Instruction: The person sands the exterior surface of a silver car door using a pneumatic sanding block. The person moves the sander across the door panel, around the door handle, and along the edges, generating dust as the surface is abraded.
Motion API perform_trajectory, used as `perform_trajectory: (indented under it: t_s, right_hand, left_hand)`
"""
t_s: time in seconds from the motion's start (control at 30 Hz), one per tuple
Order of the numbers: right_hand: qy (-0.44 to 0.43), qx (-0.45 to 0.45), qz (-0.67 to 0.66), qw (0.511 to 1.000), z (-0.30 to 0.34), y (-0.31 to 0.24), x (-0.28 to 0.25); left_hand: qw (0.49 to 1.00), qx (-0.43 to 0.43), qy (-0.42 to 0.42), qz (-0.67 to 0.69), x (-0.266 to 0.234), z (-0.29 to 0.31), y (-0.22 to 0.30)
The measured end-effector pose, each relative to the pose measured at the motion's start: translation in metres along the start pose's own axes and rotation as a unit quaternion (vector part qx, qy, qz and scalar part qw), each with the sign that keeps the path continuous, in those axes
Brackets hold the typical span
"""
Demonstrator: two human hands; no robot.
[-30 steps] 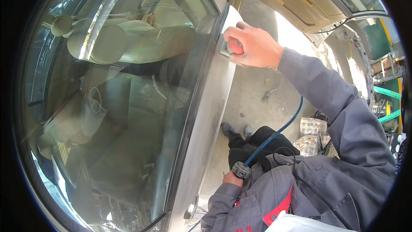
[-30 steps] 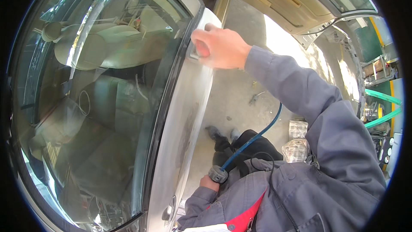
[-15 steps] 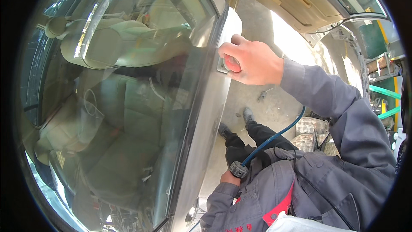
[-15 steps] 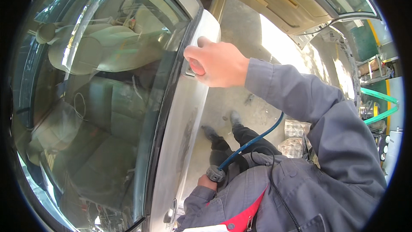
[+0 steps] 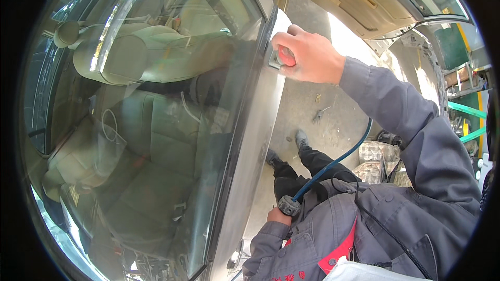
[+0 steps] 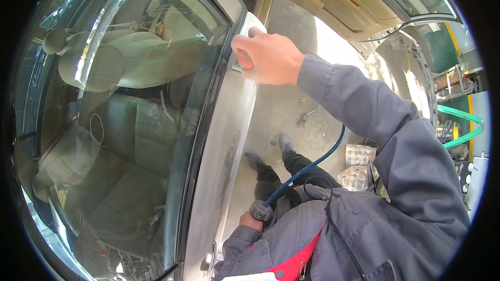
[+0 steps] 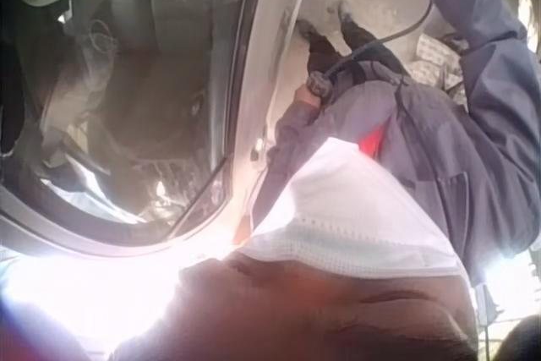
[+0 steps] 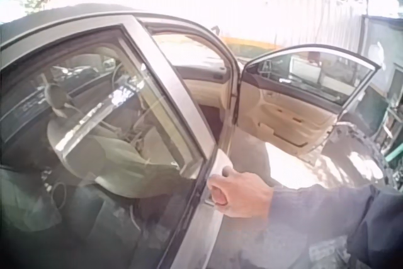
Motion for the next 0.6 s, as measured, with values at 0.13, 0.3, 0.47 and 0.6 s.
perform_trajectory:
  t_s: [0.13,0.3,0.47,0.6]
  right_hand:
    - [-0.021,-0.021,-0.018,0.999,0.011,-0.020,0.007]
    - [0.002,-0.004,0.005,1.000,0.001,0.001,0.002]
    - [-0.029,-0.015,-0.018,0.999,0.012,-0.021,0.006]
    - [-0.004,0.002,-0.018,1.000,0.006,-0.002,0.004]
  left_hand:
    - [1.000,0.003,-0.012,-0.018,0.002,-0.003,0.001]
    - [1.000,0.004,-0.004,-0.004,-0.004,0.001,0.006]
    - [1.000,-0.014,-0.008,-0.011,-0.002,-0.005,0.001]
    - [1.000,-0.007,0.002,0.022,-0.009,-0.001,0.004]
Point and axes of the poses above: each hand's wrist, its own z-axis away from the middle knuckle, its own x-axis out of the palm, y = z × x, the point moved 9 cm from there along -z, towards the middle knuckle, and after that the axes turned 7 degrees about z, right-handed, at the moved point
